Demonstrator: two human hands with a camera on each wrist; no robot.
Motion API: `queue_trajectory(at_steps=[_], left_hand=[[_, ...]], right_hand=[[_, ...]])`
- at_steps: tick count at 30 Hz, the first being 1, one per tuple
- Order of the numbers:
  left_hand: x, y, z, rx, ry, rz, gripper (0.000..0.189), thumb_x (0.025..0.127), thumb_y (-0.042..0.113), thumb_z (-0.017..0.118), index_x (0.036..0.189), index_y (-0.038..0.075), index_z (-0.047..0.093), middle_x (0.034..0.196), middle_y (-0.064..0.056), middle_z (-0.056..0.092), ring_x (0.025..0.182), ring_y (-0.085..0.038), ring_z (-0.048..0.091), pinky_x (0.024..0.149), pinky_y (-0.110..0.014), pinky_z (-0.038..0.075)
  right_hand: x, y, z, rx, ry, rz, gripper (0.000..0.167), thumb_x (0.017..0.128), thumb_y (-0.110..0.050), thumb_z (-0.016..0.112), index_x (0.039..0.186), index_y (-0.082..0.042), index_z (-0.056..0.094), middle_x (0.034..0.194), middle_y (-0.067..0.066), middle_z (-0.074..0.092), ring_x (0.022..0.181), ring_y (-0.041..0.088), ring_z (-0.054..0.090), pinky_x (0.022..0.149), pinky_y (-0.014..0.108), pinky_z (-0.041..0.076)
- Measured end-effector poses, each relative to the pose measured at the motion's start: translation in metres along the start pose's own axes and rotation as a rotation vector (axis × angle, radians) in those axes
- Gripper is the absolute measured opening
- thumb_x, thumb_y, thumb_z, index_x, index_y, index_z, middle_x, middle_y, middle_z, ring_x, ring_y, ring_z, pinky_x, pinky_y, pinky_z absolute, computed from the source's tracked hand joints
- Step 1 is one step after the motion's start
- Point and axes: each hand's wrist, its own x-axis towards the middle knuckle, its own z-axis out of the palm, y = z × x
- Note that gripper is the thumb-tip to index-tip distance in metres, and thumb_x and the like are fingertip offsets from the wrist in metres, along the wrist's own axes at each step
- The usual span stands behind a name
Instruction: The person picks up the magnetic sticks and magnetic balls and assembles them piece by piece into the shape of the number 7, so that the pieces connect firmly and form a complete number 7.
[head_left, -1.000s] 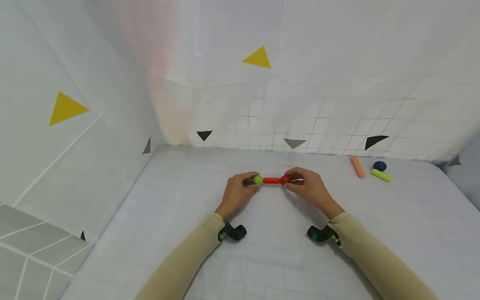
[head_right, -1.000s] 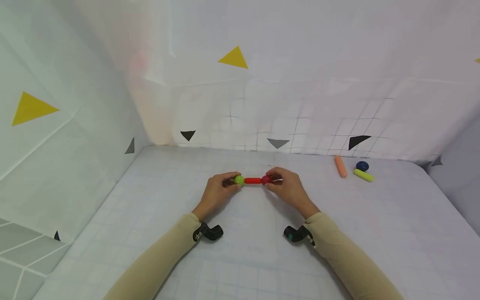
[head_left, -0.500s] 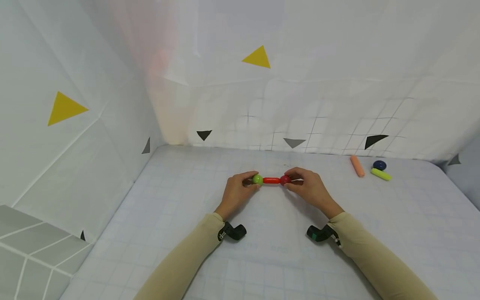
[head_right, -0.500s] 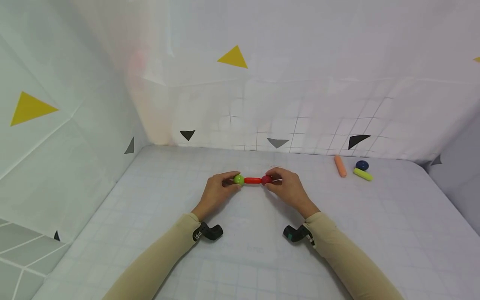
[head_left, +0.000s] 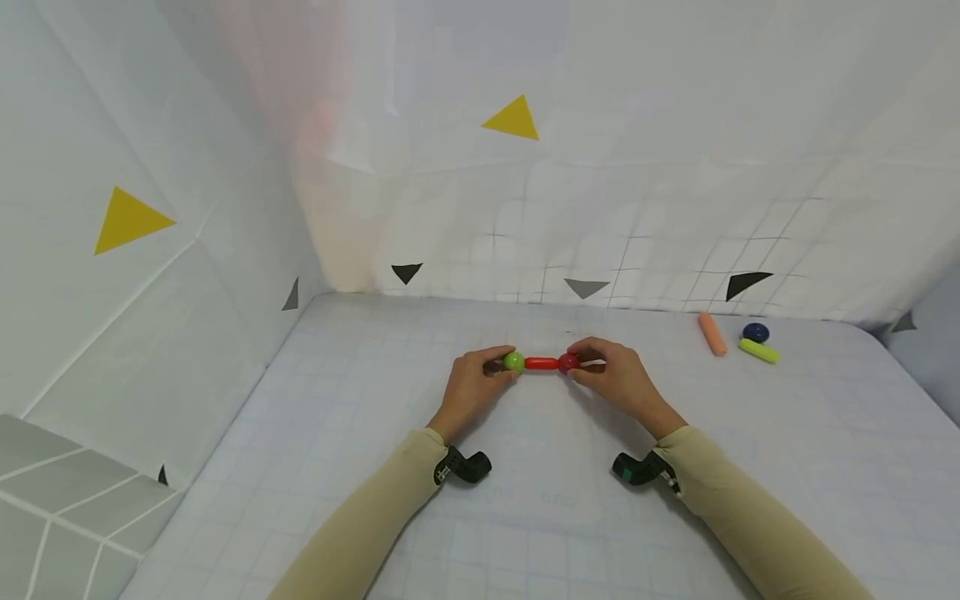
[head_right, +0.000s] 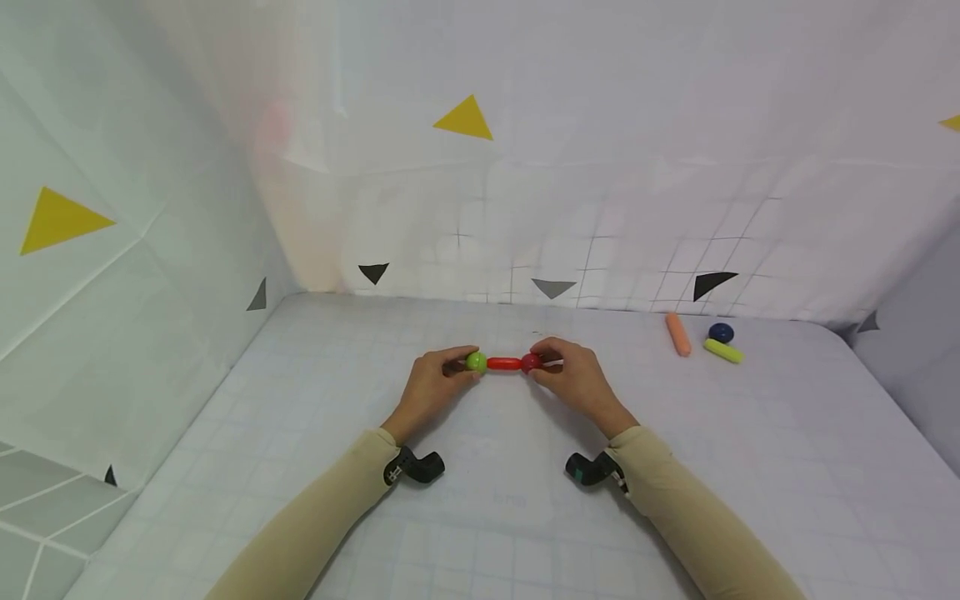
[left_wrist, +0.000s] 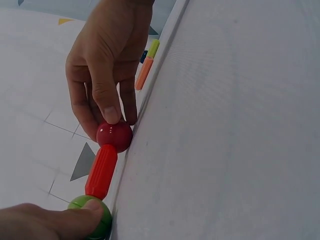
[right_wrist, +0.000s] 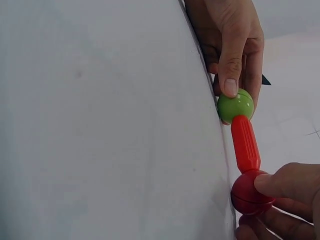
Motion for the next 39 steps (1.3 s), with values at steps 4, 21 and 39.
queue_trajectory(at_steps=[4,21,39], left_hand=[[-0.001,-0.001,0.000,-0.002,0.000,-0.001,0.042,0.092,0.011,0.082,0.133,0.011,0.073,0.114,-0.001,0.074,0.097,-0.014,0.065,0.085,-0.033,0.053],[-0.001,-0.001,0.000,-0.019,0.000,0.009,0.042,0.091,0.010,0.082,0.132,0.010,0.073,0.112,-0.002,0.075,0.095,-0.014,0.066,0.084,-0.032,0.054],[-0.001,-0.002,0.000,-0.016,0.001,0.025,0.042,0.091,0.010,0.082,0.132,0.010,0.073,0.113,-0.002,0.075,0.097,-0.014,0.065,0.085,-0.033,0.054]], right_hand=[[-0.003,-0.002,-0.006,-0.014,-0.003,0.004,0.033,0.093,-0.003,0.077,0.124,0.000,0.068,0.119,0.017,0.071,0.110,0.035,0.069,0.093,0.048,0.056],[-0.009,0.012,-0.063,-0.125,0.102,-0.023,0.028,0.097,-0.003,0.073,0.124,0.002,0.067,0.121,0.021,0.070,0.111,0.038,0.068,0.094,0.055,0.054],[-0.029,0.047,-0.106,-0.218,0.236,0.025,0.028,0.098,-0.006,0.072,0.125,0.001,0.069,0.124,0.020,0.068,0.111,0.040,0.067,0.093,0.051,0.053]])
